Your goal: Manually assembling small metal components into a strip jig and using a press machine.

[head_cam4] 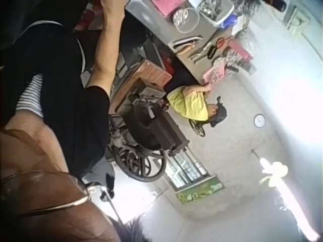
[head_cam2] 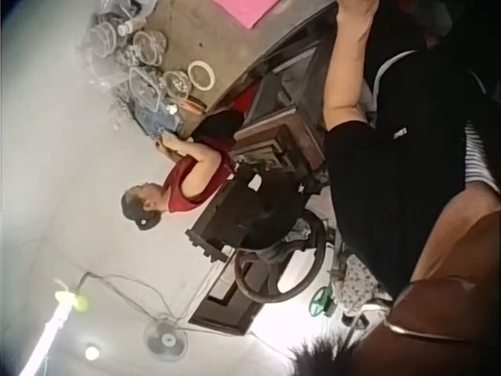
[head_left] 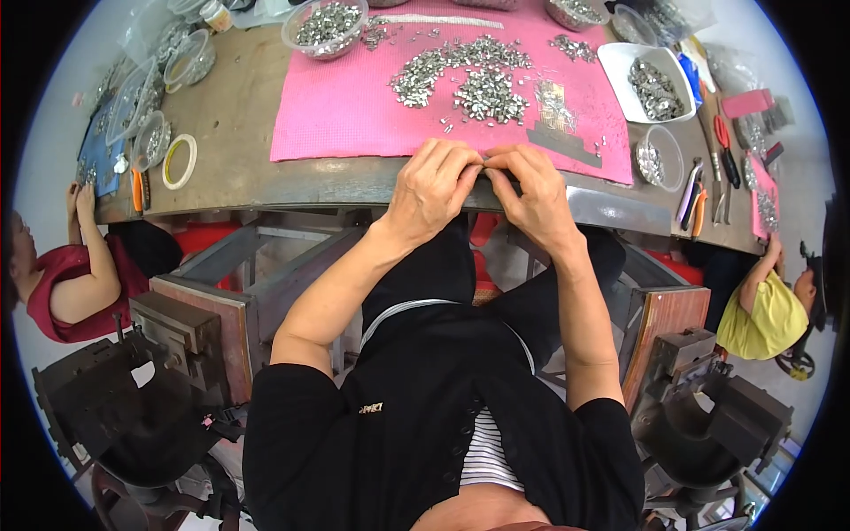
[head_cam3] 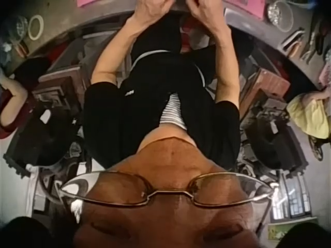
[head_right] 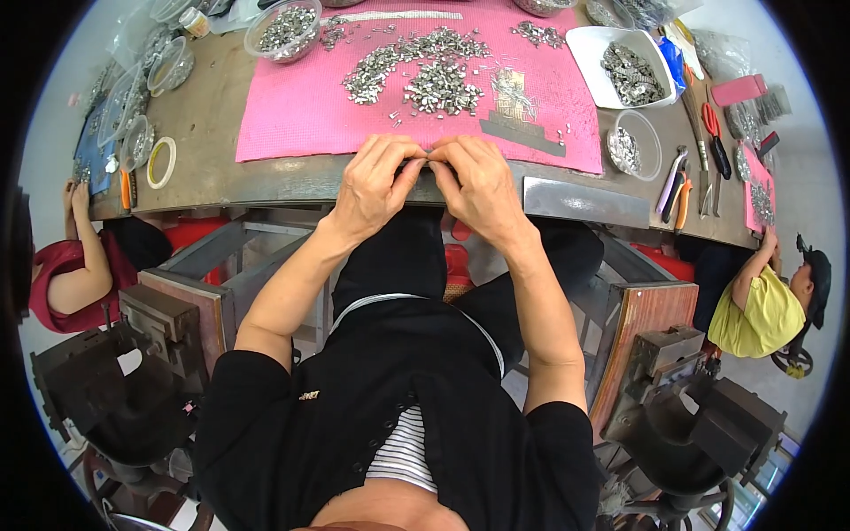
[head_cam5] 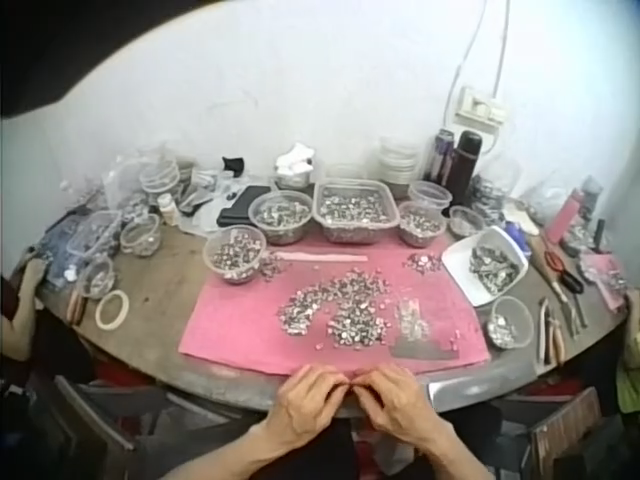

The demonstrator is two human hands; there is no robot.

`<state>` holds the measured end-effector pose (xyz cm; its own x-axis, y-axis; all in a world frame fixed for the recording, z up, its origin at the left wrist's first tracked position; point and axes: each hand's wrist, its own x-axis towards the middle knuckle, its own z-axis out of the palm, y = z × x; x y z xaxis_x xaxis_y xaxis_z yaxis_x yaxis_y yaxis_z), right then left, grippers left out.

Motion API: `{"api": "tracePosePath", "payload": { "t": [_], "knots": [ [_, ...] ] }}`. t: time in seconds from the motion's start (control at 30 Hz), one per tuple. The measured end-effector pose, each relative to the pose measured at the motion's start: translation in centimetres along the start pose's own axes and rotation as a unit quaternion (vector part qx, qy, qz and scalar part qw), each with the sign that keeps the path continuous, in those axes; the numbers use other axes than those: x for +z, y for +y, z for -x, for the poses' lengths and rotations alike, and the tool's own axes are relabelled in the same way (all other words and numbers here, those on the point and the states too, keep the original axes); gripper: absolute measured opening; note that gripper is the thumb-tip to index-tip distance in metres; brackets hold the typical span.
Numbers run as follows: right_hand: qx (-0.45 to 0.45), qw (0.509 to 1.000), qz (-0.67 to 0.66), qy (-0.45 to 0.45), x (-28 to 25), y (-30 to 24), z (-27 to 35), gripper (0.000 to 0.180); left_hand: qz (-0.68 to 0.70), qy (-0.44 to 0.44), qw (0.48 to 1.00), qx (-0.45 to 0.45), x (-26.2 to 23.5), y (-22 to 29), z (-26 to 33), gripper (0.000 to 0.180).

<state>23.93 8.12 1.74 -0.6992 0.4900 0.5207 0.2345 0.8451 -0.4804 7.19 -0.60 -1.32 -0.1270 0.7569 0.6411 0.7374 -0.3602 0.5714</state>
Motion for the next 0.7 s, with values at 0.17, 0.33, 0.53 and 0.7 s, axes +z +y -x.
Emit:
{"api": "tracePosePath", "payload": {
  "t": [0.17, 0.33, 0.53, 0.7],
  "knots": [
    [0.059, 0.998, -0.028, -0.015, -0.1, 0.7, -1.9, 0.011, 0.021, -0.008, 1.000, -0.005, -1.2, -1.7, -0.2, 0.015],
    [0.043, 0.997, 0.052, -0.020, 3.6, 1.8, -4.7, 0.015, -0.097, -0.034, 0.995, -0.001, -3.1, -5.5, -3.5, 0.013],
    [0.062, 0.991, 0.115, -0.041, 5.2, 1.1, -5.5, 0.019, -0.115, -0.105, 0.987, 0.028, -3.1, -6.7, -4.3, 0.011],
    [0.070, 0.997, 0.036, -0.019, 3.9, 2.1, -5.1, 0.013, -0.141, -0.076, 0.986, 0.056, -2.9, -6.3, -4.2, 0.007]
  ]
}}
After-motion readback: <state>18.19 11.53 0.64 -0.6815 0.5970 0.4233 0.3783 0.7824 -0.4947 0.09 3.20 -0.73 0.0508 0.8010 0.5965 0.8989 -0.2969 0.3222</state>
